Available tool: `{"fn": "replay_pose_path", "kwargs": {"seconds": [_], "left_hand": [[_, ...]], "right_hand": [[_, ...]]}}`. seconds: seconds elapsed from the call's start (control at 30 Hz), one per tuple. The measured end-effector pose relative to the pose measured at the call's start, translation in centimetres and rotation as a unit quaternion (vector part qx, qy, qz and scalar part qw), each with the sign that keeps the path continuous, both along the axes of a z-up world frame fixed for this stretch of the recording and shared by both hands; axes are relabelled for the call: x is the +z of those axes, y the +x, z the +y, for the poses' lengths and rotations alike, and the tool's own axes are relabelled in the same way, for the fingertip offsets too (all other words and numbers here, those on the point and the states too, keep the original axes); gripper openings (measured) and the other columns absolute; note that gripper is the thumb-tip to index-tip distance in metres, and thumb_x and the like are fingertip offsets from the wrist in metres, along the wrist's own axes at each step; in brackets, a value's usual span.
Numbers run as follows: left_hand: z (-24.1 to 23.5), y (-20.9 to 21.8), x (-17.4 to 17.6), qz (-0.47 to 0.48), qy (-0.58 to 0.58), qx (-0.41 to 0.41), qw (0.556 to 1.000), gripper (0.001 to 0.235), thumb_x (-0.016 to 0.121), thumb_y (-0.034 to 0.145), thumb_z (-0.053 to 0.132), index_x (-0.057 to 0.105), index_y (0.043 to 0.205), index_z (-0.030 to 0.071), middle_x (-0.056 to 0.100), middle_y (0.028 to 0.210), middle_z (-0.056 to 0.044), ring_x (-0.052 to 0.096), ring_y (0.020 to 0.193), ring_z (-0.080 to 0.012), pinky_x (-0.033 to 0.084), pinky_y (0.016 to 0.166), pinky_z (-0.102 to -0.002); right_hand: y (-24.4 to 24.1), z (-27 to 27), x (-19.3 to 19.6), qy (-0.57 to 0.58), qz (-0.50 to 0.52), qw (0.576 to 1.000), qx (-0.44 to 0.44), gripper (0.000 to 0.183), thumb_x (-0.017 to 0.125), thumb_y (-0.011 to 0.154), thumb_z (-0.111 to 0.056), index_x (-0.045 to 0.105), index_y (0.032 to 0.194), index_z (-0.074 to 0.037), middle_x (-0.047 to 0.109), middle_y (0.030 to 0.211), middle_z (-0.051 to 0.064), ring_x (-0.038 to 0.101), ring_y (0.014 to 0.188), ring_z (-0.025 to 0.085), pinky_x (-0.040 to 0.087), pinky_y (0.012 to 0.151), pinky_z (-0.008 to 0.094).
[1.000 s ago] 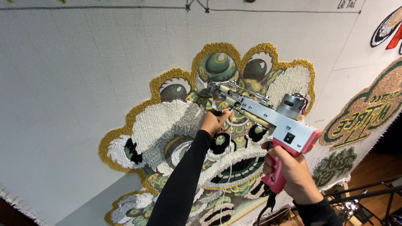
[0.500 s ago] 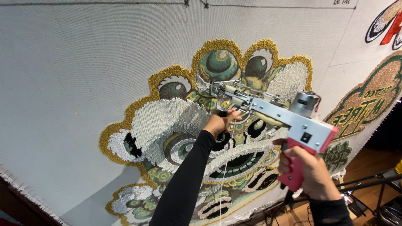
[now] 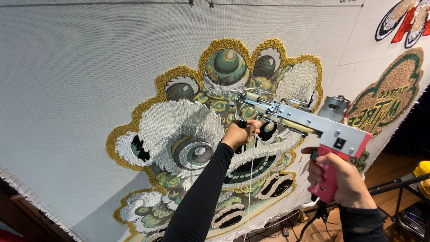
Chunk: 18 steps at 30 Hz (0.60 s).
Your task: The person uses a handheld tufting gun to apply white yarn to a large canvas, filling in a section of a detailed design that features a stylized lion head. The operator guides the tool steadily across the fabric surface to create a textured, raised pattern.
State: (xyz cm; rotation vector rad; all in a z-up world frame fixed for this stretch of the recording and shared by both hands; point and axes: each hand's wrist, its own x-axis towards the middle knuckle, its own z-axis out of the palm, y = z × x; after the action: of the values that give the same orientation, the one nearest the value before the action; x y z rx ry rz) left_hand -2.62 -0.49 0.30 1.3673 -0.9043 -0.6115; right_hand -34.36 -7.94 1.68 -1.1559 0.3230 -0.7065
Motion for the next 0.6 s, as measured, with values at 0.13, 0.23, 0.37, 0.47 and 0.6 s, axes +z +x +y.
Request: {"fn": "replay_pose_path", "kwargs": {"seconds": [0.13, 0.23, 0.37, 0.47, 0.6], "left_hand": [[0.6, 0.4, 0.1, -0.005, -0.002, 0.003, 1.0, 0.032, 0.071, 0.094, 0.034, 0.078, 0.109, 0.007, 0.08, 0.097, -0.007, 0.075, 0.08, -0.0074, 0.047, 0.047, -0.026], [0.2, 1.2, -0.6, -0.003, -0.027, -0.012, 1.0, 0.03, 0.069, 0.095, 0.032, 0.078, 0.109, 0.007, 0.08, 0.1, -0.006, 0.077, 0.086, -0.0088, 0.047, 0.046, -0.026], [-0.5, 2.0, -1.2, -0.005, -0.045, -0.011, 0.999, 0.027, 0.07, 0.095, 0.026, 0.078, 0.104, 0.003, 0.08, 0.101, -0.005, 0.073, 0.074, -0.009, 0.049, 0.044, -0.028], [-0.6, 2.3, -1.4, 0.001, -0.035, -0.002, 0.999, 0.022, 0.071, 0.096, 0.022, 0.079, 0.103, 0.003, 0.079, 0.095, -0.009, 0.062, 0.057, -0.011, 0.047, 0.043, -0.028], [-0.9, 2.8, -1.9, 0.01, -0.047, -0.012, 0.999, 0.018, 0.068, 0.095, 0.015, 0.079, 0.098, 0.002, 0.079, 0.093, -0.007, 0.058, 0.048, -0.0104, 0.047, 0.042, -0.028]], "right_hand": [[1.0, 0.7, 0.8, 0.026, 0.011, 1.0, 0.005, 0.013, 0.058, 0.088, -0.016, 0.051, 0.088, -0.004, 0.045, 0.062, 0.005, 0.042, 0.052, 0.017, 0.038, 0.052, 0.035], [1.5, 1.3, 1.6, 0.013, 0.031, 0.999, -0.008, 0.016, 0.057, 0.086, -0.016, 0.055, 0.092, -0.001, 0.044, 0.06, 0.004, 0.042, 0.051, 0.017, 0.038, 0.051, 0.035], [1.8, 1.8, 2.1, 0.004, 0.034, 0.999, -0.002, 0.025, 0.057, 0.085, -0.016, 0.061, 0.102, 0.003, 0.042, 0.059, 0.003, 0.038, 0.048, 0.015, 0.037, 0.049, 0.033], [1.9, 1.9, 2.3, 0.002, 0.034, 0.999, -0.001, 0.029, 0.056, 0.085, -0.016, 0.061, 0.105, 0.005, 0.042, 0.059, 0.003, 0.039, 0.049, 0.016, 0.037, 0.049, 0.034], [2.2, 2.0, 2.5, -0.003, 0.033, 0.999, 0.0, 0.031, 0.056, 0.085, -0.015, 0.062, 0.108, 0.005, 0.043, 0.06, 0.003, 0.039, 0.05, 0.015, 0.037, 0.049, 0.033]]}}
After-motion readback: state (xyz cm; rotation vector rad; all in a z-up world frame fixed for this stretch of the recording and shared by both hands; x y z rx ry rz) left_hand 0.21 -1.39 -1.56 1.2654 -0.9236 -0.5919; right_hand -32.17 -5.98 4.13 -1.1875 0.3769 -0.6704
